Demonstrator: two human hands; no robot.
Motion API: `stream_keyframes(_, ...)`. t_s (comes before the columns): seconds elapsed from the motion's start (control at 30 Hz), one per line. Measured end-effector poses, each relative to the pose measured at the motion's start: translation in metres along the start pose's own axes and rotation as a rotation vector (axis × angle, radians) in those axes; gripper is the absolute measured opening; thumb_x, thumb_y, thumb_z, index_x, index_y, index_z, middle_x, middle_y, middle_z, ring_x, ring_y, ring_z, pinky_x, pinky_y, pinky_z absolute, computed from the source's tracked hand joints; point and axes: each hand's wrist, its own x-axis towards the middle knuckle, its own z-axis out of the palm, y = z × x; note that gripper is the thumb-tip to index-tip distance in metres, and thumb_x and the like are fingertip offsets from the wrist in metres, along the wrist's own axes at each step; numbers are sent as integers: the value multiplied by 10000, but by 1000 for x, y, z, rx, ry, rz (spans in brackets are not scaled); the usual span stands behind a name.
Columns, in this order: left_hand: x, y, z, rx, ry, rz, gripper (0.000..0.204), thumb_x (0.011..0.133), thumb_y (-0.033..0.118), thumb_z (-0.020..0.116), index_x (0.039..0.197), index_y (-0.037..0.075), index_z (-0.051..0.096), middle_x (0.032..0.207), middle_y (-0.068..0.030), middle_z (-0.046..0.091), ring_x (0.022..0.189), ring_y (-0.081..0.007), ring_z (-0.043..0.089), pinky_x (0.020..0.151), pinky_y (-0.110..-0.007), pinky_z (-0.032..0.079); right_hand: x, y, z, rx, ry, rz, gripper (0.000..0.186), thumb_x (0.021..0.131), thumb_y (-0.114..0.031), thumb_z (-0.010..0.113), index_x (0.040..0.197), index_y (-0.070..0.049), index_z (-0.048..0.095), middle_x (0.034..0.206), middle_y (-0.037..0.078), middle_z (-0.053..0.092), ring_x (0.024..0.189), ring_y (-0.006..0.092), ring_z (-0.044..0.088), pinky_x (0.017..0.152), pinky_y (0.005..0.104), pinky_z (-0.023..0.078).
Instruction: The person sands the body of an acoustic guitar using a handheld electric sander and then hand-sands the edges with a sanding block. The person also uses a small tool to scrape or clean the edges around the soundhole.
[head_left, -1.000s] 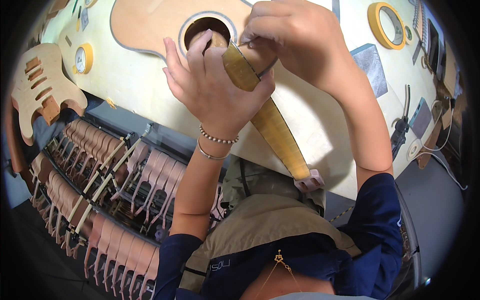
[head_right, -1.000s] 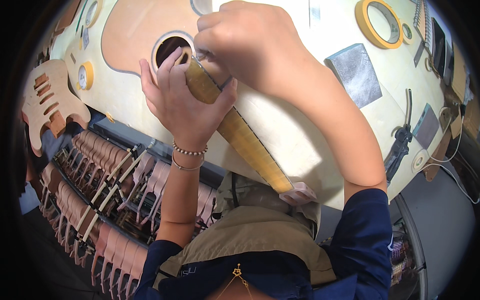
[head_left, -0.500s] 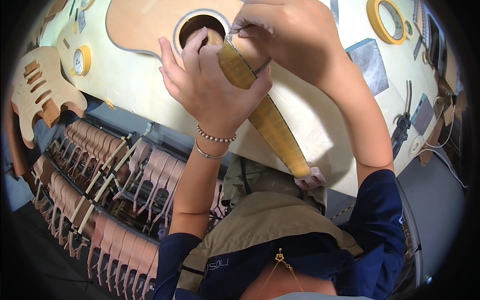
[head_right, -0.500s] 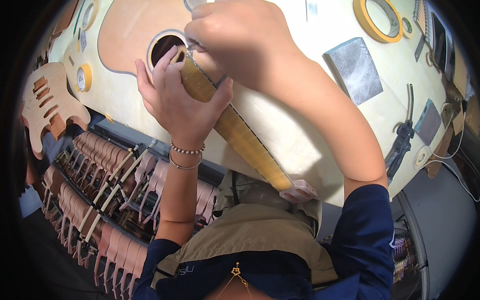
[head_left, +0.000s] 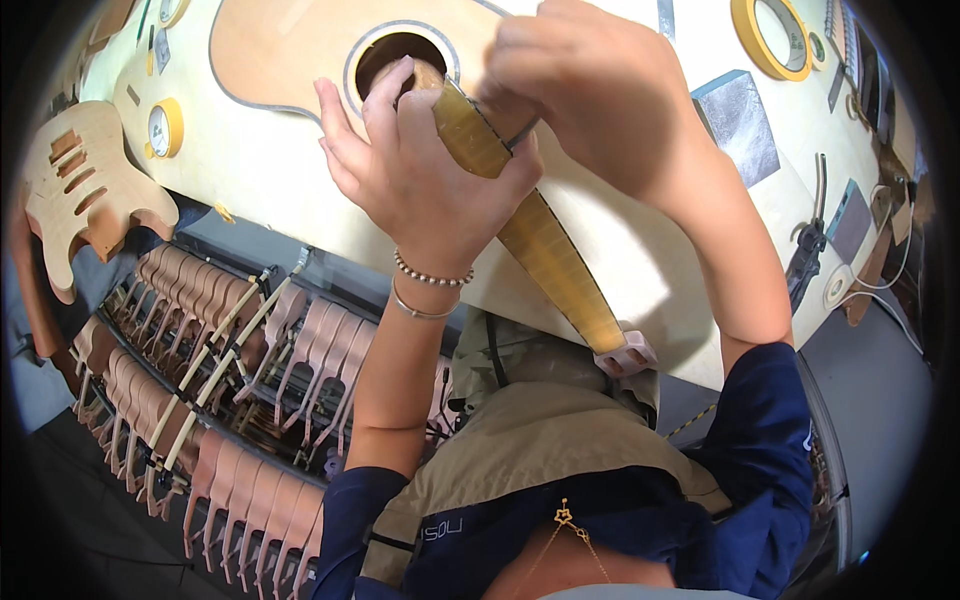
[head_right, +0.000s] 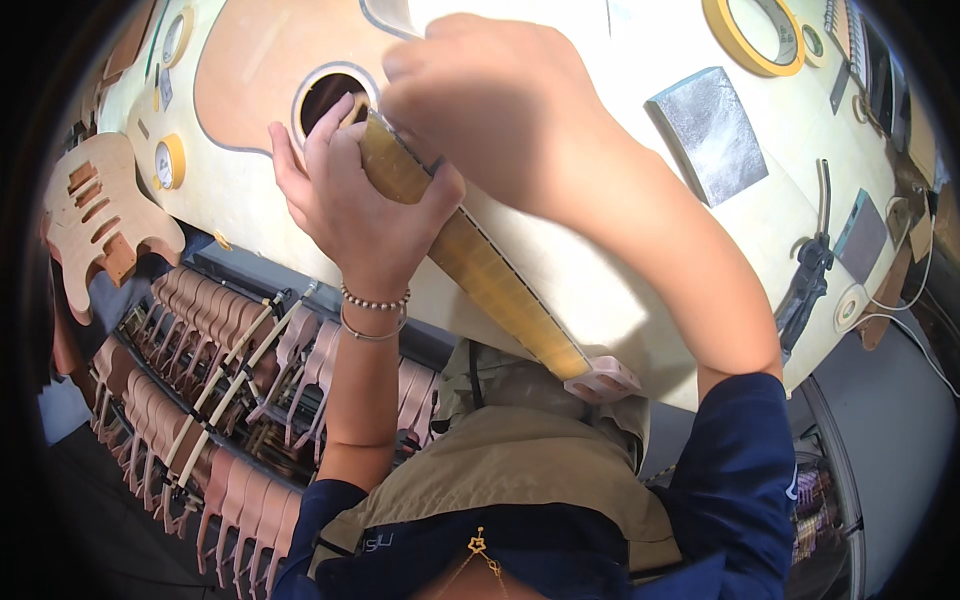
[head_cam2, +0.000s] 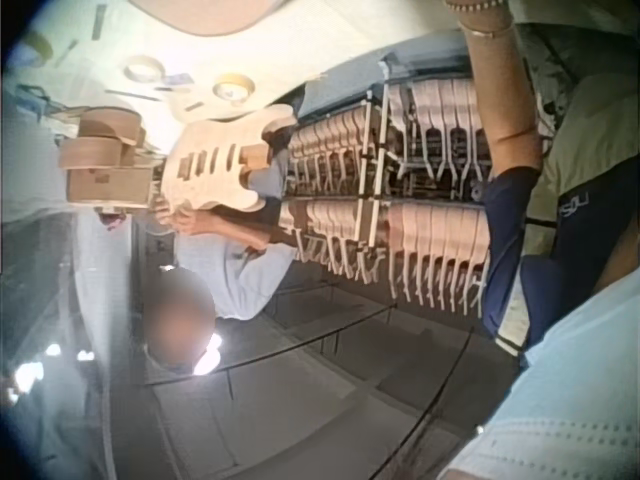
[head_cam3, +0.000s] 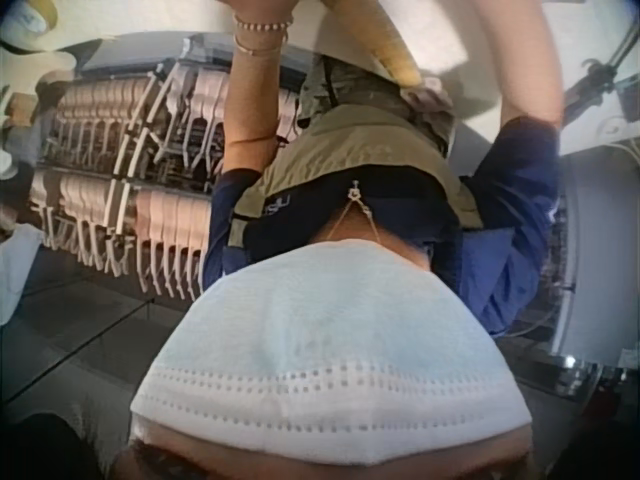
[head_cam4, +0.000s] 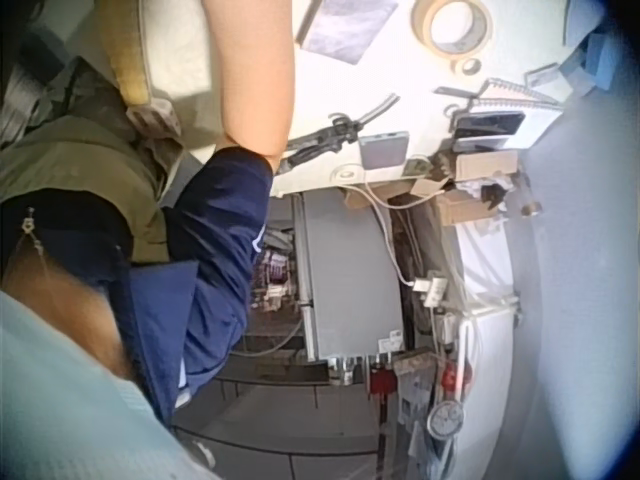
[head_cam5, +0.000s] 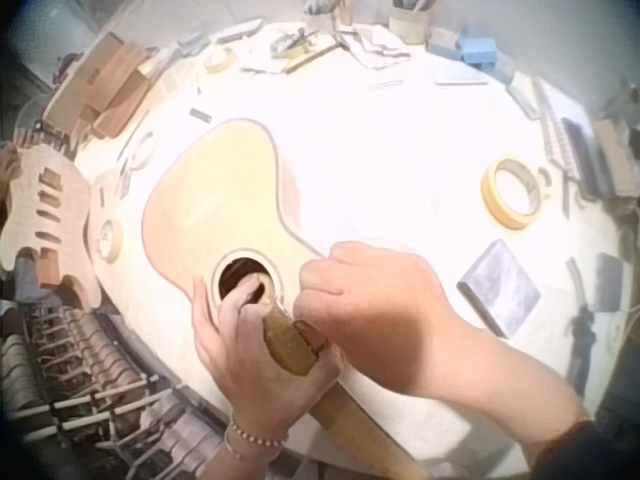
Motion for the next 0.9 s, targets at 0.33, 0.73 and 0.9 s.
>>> stream_keyframes(0.33,2,2,-1,6,0,8,631,595,436,840,1090,107,627,1354,-4,569,1415,-523,264,1077,-624,273,-4,12,2,99,72,30,62,718,-79,665,747,-133,667,746,3,574,720,228,607,599,364,513)
stream_keyframes(0.73,1,2,-1,-3,15,5,611,589,432,852,1075,122,647,1329,-6,580,1388,-523,291,1082,-631,284,12,4,4,-21,7,-7,89,724,-106,646,709,-134,562,777,17,555,750,252,575,608,351,505)
stream_keyframes(0.9,1,2,0,22,12,3,630,581,436,846,1085,115,645,1322,-16,589,1379,-517,303,1094,-624,283,14,5,1,9,-19,14,87,732,-116,644,707,-134,563,784,19,566,745,256,574,615,354,507)
